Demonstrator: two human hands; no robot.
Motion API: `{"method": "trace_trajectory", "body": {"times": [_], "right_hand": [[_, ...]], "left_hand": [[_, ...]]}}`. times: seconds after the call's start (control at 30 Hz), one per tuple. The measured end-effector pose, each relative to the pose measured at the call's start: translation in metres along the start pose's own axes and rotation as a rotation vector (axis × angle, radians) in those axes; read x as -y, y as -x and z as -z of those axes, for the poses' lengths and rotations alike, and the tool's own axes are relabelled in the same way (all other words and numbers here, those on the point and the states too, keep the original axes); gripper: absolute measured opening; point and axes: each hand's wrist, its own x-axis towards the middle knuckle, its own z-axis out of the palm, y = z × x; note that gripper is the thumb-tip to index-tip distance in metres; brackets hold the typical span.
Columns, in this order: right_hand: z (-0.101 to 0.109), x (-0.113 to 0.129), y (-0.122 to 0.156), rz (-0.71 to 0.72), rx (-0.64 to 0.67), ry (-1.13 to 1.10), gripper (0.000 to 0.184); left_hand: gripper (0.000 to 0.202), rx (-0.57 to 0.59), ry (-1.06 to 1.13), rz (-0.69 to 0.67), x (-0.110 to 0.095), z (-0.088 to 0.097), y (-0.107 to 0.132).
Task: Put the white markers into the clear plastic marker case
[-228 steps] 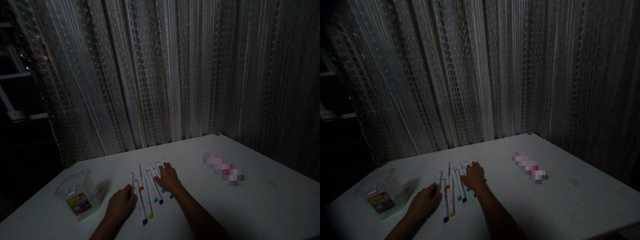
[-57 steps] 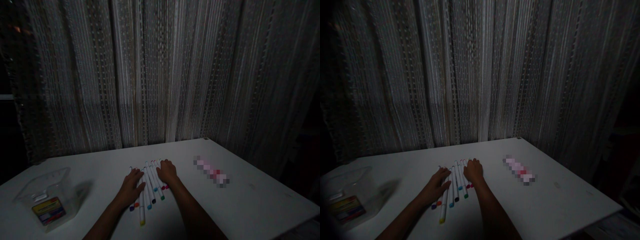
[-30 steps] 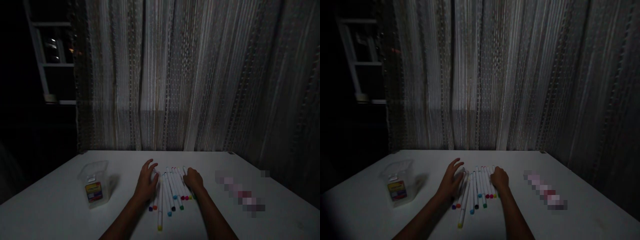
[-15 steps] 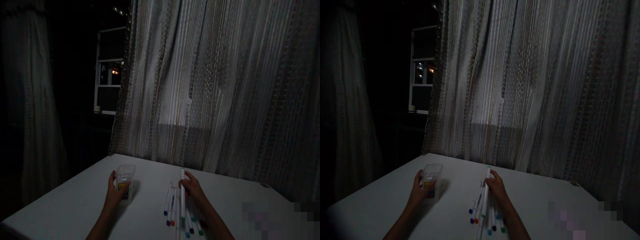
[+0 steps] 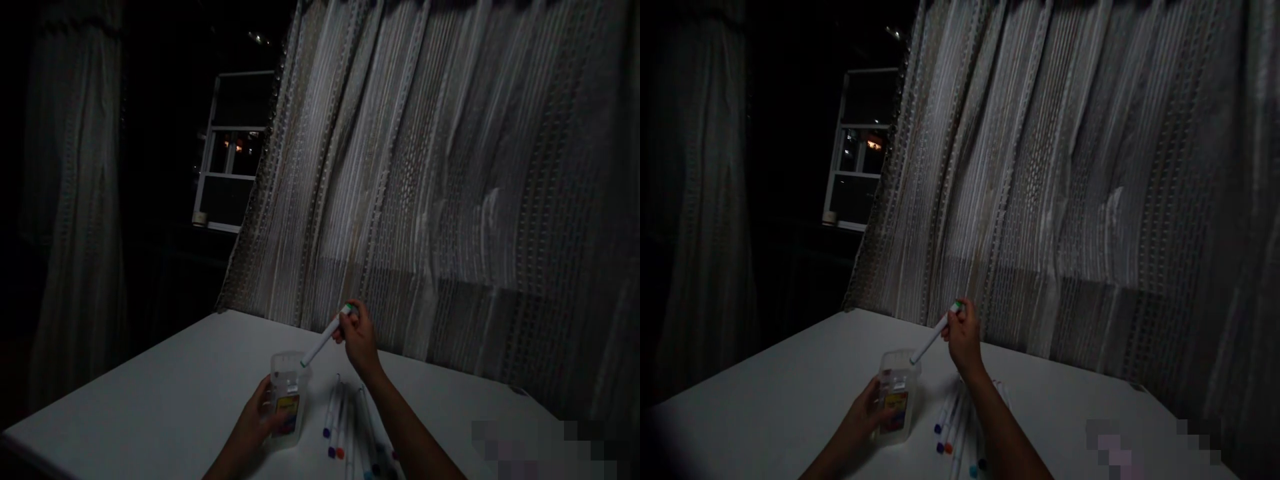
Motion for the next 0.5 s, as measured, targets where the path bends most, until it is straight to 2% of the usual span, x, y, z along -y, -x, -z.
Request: {"method": "trace_trajectory", "body": {"times": [0.13, 0.3, 0.5], "right_hand": [[-0.018, -0.006, -0.001, 0.056, 0.132, 0.370, 0.021], [-0.028, -0.020, 0.005, 0.013, 0.379, 0.793, 0.016], [-0.033, -0.024, 0.012, 0.054, 0.544, 1.012, 0.019]], "left_hand": [[0.081, 0.027, -0.053, -0.017, 0.003, -0.002, 0.009], [0.083, 0.050, -0.014, -0.013, 0.009, 0.001, 0.007], [0.085, 0.010, 0.023, 0.000, 0.011, 0.003, 0.006]]}}
